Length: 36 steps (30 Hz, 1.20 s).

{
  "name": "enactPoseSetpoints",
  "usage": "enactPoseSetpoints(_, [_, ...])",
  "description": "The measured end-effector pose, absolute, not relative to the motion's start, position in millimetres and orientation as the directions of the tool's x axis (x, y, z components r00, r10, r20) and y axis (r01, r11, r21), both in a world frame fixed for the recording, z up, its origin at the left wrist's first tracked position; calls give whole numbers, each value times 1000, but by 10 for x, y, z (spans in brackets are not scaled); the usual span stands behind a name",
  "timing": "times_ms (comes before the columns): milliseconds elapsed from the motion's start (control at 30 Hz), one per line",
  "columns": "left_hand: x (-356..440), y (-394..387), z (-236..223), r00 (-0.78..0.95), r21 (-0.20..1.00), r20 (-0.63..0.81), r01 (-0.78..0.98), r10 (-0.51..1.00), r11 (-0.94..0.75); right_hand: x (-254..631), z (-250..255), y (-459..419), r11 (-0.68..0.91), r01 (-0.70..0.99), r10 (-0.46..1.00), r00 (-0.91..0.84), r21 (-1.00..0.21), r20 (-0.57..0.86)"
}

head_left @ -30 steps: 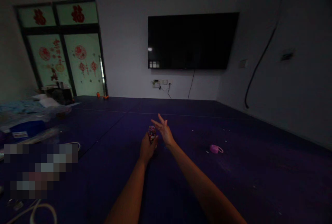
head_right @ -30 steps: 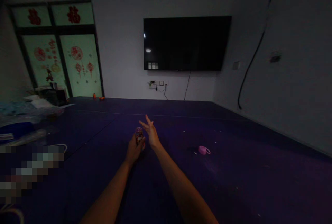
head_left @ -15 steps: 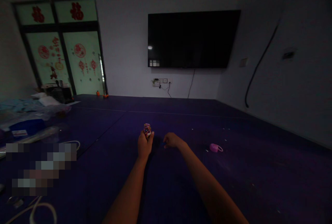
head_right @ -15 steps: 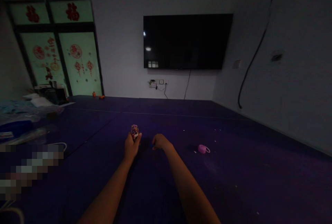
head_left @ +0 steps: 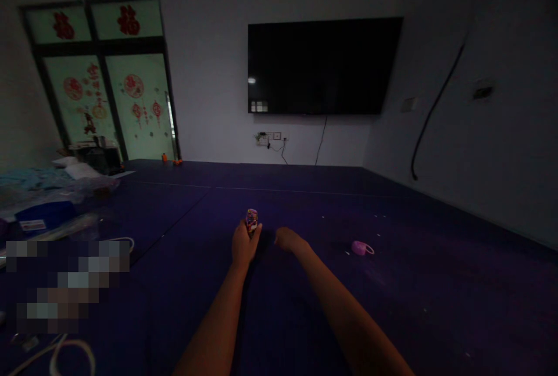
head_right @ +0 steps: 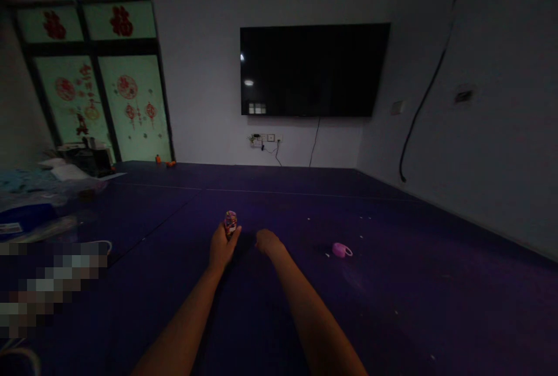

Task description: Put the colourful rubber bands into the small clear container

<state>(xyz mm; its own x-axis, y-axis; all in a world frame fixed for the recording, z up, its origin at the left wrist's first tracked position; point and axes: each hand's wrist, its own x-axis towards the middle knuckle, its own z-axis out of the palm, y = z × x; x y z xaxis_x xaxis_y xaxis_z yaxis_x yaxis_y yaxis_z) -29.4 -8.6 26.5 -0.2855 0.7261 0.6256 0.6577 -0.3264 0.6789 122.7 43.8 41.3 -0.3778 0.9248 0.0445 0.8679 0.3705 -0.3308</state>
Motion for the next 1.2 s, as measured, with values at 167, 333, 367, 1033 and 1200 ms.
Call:
enactPoseSetpoints(167, [-285,-107,282,-239,643,631,693,738,-326,1208,649,446,458,795,889,-403,-398,218])
enactPoseSetpoints(333, [-266,-121,287,-142,562,645,755,751,-339,1182,1032,430,585,673,804,-406,-453,435])
enactPoseSetpoints(367, [-261,-122,283,-128,545,650,766,749,-341,1173,1076,410,606,653,787,-409,-454,462])
enactPoseSetpoints(1033, [-247,-93,230,-35,418,706,827,708,-375,1226,1288,153,654,589,744,-613,-474,265])
enactPoseSetpoints(1200, [-260,-87,216,-7,407,712,819,702,-404,1201,1238,161,642,585,744,-631,-495,219])
